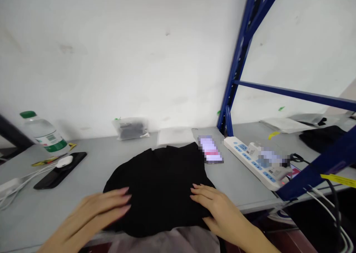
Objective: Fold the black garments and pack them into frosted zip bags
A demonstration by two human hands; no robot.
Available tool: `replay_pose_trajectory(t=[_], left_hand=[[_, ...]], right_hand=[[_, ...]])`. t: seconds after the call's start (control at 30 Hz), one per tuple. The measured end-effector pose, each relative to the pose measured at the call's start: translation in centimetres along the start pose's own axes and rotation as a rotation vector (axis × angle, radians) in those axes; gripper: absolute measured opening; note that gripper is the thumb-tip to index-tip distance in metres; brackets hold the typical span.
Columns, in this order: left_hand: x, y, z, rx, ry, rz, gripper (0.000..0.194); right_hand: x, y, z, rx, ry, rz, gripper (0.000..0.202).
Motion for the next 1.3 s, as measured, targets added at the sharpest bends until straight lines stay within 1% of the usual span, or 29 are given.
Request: replay_pose_trajectory(t=[0.03,0.07,0.1,0.13,0.17,0.23,0.33,0.37,0.43,0.5,0.6,0.63,0.67,0.73,0.77,0.8,0.87,0.9,0.97,1.0,1.03,1.1,1.13,1.2,1.3], left_hand=[[0.5,0.8,0.7,0.061,0.016,-0.007,0.08],[1.0,1.4,1.4,0.124,0.025,-0.016,0.094],[1.6,1.9,2.1,0.179,0.028,-0.029,0.098],[2.2,2.2,2.7,0.215,0.023,-0.043,0.093],[2.6,2.4,3.1,0.228,0.013,-0.053,0.081],[3.3,2.7,3.5,0.222,0.002,-0.074,0.059],[3.5,3.2,3.1,0.178,-0.027,-0.117,0.033],[3.5,3.3,2.8,0.154,-0.033,-0.143,0.028],[3.5,3.5,2.2,0.115,-0.03,-0.2,0.027],[3.4,3.6,1.8,0.116,-0.018,-0.221,0.033],[3.0,3.5,1.8,0.186,-0.039,-0.164,0.053],[3.0,3.6,1.9,0.198,-0.052,-0.146,0.052],[2.9,3.7,1.9,0.199,-0.065,-0.134,0.045],[3.0,4.1,2.0,0.172,-0.086,-0.145,0.025],[3.0,4.3,2.0,0.153,-0.093,-0.16,0.023],[3.1,4.4,2.0,0.139,-0.095,-0.173,0.027],[3.1,4.4,2.1,0.132,-0.078,-0.184,0.023],[3.0,4.3,2.2,0.137,-0.059,-0.18,0.028],[2.8,4.1,2.3,0.144,-0.022,-0.161,0.049],[2.7,4.1,2.4,0.139,-0.012,-0.155,0.051],[2.7,4.1,2.4,0.13,-0.008,-0.15,0.043],[2.6,4.4,2.4,0.097,-0.015,-0.154,0.02],[2.6,4.6,2.4,0.078,-0.025,-0.164,0.017],[2.7,5.1,2.5,0.034,-0.044,-0.201,0.025],[3.5,5.7,2.9,-0.045,-0.025,-0.272,0.033]], right_hand=[[-0.2,0.0,-0.1,-0.016,0.034,-0.016,0.074],[-0.5,0.0,-0.3,-0.036,0.072,-0.024,0.072],[-0.7,0.1,-0.4,-0.058,0.113,-0.024,0.069],[-1.0,0.2,-0.5,-0.077,0.156,-0.02,0.064],[-1.2,0.4,-0.6,-0.095,0.199,-0.008,0.059],[-1.7,0.7,-0.7,-0.141,0.282,0.03,0.046],[-2.3,1.2,-0.9,-0.219,0.398,0.113,0.026],[-2.5,1.4,-1.0,-0.234,0.433,0.145,0.024],[-2.6,1.7,-1.2,-0.202,0.492,0.202,0.03],[-2.7,1.9,-1.5,-0.127,0.526,0.242,0.035],[-2.7,2.0,-2.0,-0.045,0.552,0.219,0.03],[-2.7,2.0,-2.1,-0.045,0.558,0.201,0.028],[-2.8,2.1,-2.1,-0.055,0.566,0.188,0.028],[-3.0,2.1,-1.9,-0.098,0.578,0.195,0.028],[-3.1,2.2,-1.8,-0.129,0.577,0.211,0.03],[-3.2,2.2,-1.6,-0.163,0.569,0.229,0.032],[-3.3,2.4,-1.1,-0.214,0.548,0.261,0.037],[-3.4,2.5,-1.0,-0.235,0.54,0.272,0.039],[-3.4,2.7,-0.7,-0.275,0.537,0.292,0.042],[-3.5,2.8,-0.6,-0.292,0.541,0.305,0.044],[-3.5,2.8,-0.5,-0.306,0.546,0.32,0.046],[-3.6,2.9,-0.3,-0.328,0.554,0.346,0.049],[-3.7,2.9,-0.1,-0.334,0.556,0.356,0.049],[-3.9,2.9,0.1,-0.36,0.529,0.371,0.049],[-4.1,2.9,0.2,-0.44,0.404,0.368,0.05]])
Point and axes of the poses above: each hand's wrist, its own y-axis towards the middle knuckle, its own z-axis out of the palm, x = y × z, the point moved 4 cm from there along y, towards the middle knuckle, and after that the axes turned 2 degrees about y, right-handed, at the moved point
